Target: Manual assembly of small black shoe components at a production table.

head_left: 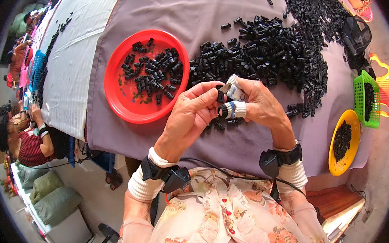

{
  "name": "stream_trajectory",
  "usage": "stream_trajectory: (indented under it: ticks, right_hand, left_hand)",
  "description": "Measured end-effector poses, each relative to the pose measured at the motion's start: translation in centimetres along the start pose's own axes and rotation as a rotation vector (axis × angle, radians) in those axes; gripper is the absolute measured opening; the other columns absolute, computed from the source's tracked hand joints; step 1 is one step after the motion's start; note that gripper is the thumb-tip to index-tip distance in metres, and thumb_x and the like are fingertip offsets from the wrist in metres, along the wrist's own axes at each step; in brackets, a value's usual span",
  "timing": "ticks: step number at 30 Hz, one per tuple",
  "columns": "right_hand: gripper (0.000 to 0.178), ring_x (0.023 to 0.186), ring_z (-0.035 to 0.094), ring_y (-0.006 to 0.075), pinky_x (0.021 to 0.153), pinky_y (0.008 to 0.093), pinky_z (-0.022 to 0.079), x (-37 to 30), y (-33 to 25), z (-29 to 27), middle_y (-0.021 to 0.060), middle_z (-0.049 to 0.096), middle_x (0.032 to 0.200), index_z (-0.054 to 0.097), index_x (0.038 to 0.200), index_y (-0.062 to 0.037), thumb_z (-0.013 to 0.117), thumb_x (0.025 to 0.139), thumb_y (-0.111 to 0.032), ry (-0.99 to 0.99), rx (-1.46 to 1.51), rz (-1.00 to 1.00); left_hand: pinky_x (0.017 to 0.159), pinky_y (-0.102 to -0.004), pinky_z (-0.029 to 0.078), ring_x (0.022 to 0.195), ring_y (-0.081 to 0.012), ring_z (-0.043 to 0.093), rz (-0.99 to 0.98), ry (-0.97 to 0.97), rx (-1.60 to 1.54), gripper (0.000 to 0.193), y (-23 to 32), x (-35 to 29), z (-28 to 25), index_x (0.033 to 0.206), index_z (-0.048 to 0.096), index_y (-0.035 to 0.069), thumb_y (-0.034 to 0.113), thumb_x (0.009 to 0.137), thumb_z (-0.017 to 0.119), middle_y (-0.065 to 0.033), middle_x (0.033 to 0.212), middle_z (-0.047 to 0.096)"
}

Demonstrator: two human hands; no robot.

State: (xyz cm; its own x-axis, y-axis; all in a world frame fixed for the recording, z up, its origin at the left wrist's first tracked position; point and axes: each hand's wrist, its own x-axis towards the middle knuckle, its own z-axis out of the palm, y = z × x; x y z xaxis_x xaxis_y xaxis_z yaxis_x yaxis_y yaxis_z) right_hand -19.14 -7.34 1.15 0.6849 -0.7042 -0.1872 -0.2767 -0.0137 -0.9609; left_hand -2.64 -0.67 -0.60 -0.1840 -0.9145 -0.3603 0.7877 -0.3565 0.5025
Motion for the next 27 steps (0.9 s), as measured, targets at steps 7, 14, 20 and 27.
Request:
stream_trajectory:
  ticks: [7,14,20,27]
  right_hand:
    - [0.034,0.054,0.047,0.0148,0.052,0.0304,0.040,0.16,0.74,0.30,0.0082,0.053,0.062,0.053,0.083,-0.0010,0.070,0.070,-0.027,-0.009,-0.051,-0.078]
    - [0.034,0.054,0.046,0.0129,0.050,0.0295,0.038,0.40,0.23,0.69,0.0069,0.051,0.060,0.052,0.080,-0.0008,0.070,0.072,-0.029,-0.001,-0.155,-0.150]
    - [0.036,0.055,0.046,0.0116,0.051,0.0284,0.038,0.73,0.36,0.78,0.0048,0.052,0.060,0.054,0.081,-0.0014,0.073,0.069,-0.029,0.048,-0.002,-0.112]
    - [0.035,0.056,0.046,0.0111,0.052,0.0285,0.039,0.73,0.20,0.57,0.0050,0.054,0.062,0.055,0.082,-0.0019,0.074,0.067,-0.027,0.013,-0.043,-0.079]
  left_hand:
    - [0.072,-0.0278,0.050,0.079,-0.0126,0.059,-0.004,0.004,-0.013,0.020,0.14,-0.18,0.04,0.105,0.055,-0.001,0.009,0.088,0.053,-0.0073,0.091,0.062]
    - [0.073,-0.0272,0.050,0.080,-0.0129,0.059,0.009,0.025,0.005,0.020,0.26,-0.30,0.06,0.105,0.054,-0.002,0.008,0.087,0.053,-0.0080,0.093,0.062]
    - [0.072,-0.0266,0.049,0.080,-0.0123,0.059,0.030,-0.010,-0.041,0.020,0.65,-0.24,0.30,0.105,0.054,-0.002,0.008,0.087,0.053,-0.0079,0.092,0.062]
    - [0.071,-0.0265,0.049,0.078,-0.0121,0.059,0.012,0.007,-0.043,0.020,0.57,-0.50,0.36,0.105,0.054,-0.001,0.008,0.087,0.053,-0.0071,0.090,0.062]
